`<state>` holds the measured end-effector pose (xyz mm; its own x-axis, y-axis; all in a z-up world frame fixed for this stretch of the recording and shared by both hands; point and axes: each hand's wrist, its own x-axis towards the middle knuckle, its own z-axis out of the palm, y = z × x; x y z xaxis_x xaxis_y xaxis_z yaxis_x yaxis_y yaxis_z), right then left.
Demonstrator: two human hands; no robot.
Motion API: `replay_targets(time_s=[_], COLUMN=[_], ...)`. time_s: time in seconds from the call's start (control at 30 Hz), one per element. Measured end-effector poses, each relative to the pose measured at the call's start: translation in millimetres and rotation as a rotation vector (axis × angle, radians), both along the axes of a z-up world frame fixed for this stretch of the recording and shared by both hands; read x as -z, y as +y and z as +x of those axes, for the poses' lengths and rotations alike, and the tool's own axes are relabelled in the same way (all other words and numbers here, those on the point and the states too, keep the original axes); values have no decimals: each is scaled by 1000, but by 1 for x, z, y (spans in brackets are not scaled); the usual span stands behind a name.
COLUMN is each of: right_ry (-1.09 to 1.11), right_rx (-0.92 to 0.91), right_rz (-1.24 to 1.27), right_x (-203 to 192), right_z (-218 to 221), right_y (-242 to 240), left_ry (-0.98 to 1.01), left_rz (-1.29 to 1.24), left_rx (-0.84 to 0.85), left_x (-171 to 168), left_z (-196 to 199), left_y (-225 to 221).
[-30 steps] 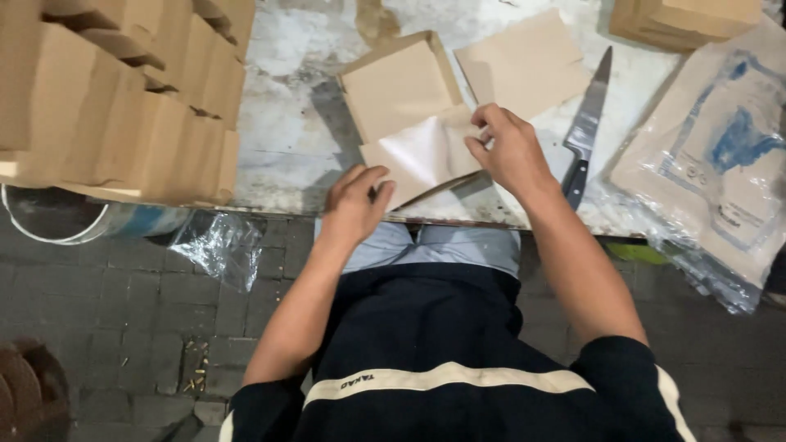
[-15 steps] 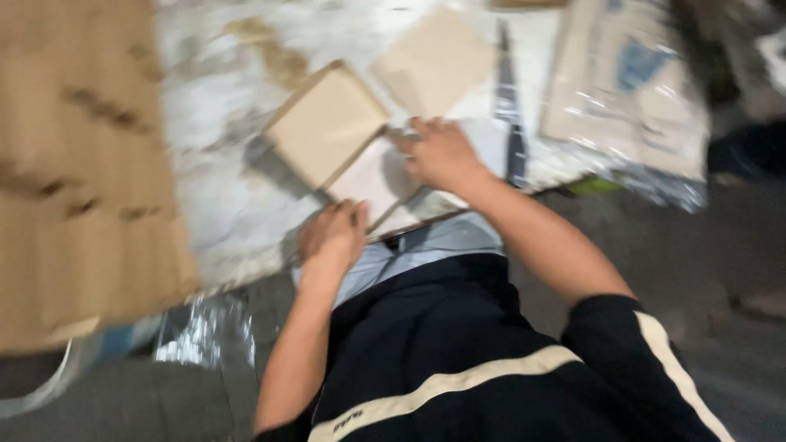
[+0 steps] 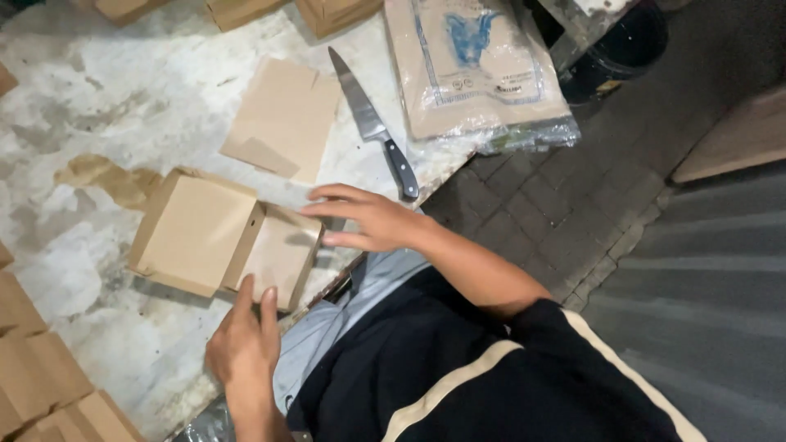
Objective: The person uses a knife to cut flat cardboard pieces, then folds and assembles them into small boxes. They place a paper liner inside each box and stack the finished boxes on the table.
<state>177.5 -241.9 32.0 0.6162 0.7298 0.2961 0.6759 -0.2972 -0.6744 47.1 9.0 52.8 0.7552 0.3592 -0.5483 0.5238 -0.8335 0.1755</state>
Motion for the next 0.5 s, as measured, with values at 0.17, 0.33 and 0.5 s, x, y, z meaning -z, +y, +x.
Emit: replay_targets(time_s=[0.17, 0.33, 0.5], right_ry=[-92, -313, -492], right_rx=[327, 775, 949], right_rz=[247, 236, 34], right_x=[-23, -64, -37], right_z=[9, 57, 179], right_y=[-128, -302, -517], left_ry=[-1212, -1087, -1027], left_rz=[382, -168, -418], left_rx=[333, 766, 1041], left_x=[44, 4, 31], left_z=[-31, 29, 116], left_y=[-14, -144, -278])
